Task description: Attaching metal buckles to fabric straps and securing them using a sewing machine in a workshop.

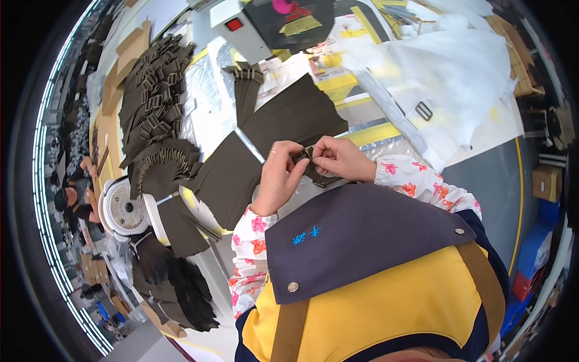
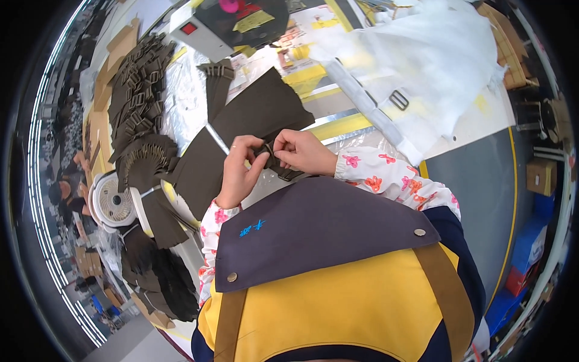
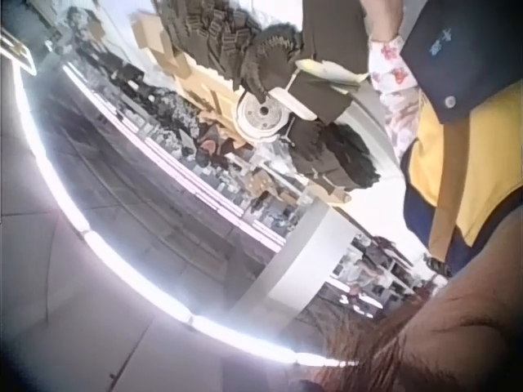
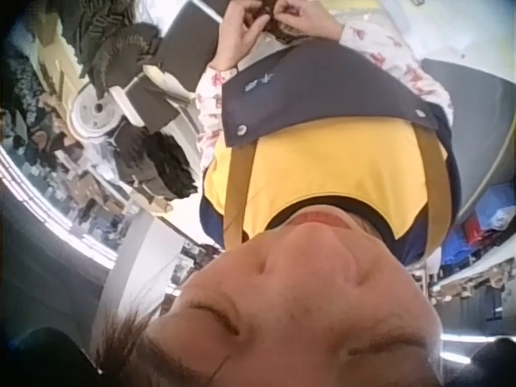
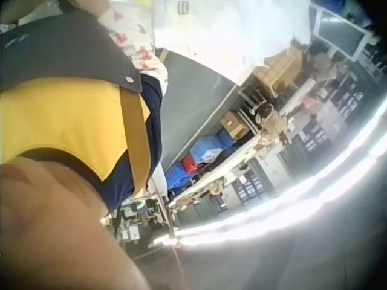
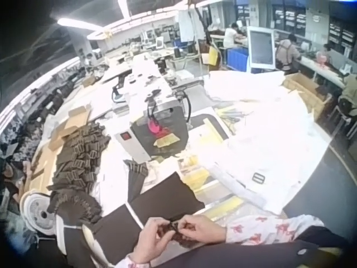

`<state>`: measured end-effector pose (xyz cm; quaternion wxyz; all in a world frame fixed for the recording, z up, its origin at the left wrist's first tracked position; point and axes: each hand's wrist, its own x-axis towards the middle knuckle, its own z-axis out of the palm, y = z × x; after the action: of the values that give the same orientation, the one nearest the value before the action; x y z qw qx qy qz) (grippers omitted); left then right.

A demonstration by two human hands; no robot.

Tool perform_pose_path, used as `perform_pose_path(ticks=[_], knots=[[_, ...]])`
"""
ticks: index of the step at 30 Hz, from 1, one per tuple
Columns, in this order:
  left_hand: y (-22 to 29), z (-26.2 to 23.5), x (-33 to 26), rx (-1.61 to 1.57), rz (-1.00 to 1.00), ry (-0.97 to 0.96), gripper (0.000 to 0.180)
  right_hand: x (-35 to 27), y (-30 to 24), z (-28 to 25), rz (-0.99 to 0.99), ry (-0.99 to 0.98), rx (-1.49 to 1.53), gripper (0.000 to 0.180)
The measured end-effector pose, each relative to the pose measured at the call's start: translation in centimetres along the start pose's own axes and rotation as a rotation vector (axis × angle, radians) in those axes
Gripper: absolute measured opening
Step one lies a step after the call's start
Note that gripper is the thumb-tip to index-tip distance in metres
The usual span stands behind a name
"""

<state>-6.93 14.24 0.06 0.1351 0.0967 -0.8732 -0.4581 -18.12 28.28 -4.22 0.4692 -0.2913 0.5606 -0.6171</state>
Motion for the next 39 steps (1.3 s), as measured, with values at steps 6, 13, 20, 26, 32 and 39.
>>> perform_pose_path(ticks=[6,13,20,26,32,39], knots=[[0.3,1.3,1.4,0.295,0.242,-0.198,0.019,-4.2,0.3,-3.2,-0.041,0.126,0.015,0.009],[0.1,3.6,0.4,0.293,0.222,-0.344,0.009,-8.1,-1.7,-12.7,-0.248,0.761,-0.917,0.008],[-0.6,5.1,2.4,0.558,0.362,-0.028,0.033,-8.2,-1.4,-19.4,0.080,0.667,-1.172,0.022],[-0.4,5.6,2.5,0.598,0.309,0.017,0.036,-8.2,-1.7,-19.9,0.026,0.676,-1.178,0.028],[0.0,6.0,2.9,0.660,0.300,-0.081,0.017,-7.8,-3.4,-19.9,0.166,0.601,-0.987,0.018],[0.4,3.8,2.8,0.161,0.132,0.023,0.007,-6.6,-4.8,-11.7,-0.092,0.370,-0.454,0.010]])
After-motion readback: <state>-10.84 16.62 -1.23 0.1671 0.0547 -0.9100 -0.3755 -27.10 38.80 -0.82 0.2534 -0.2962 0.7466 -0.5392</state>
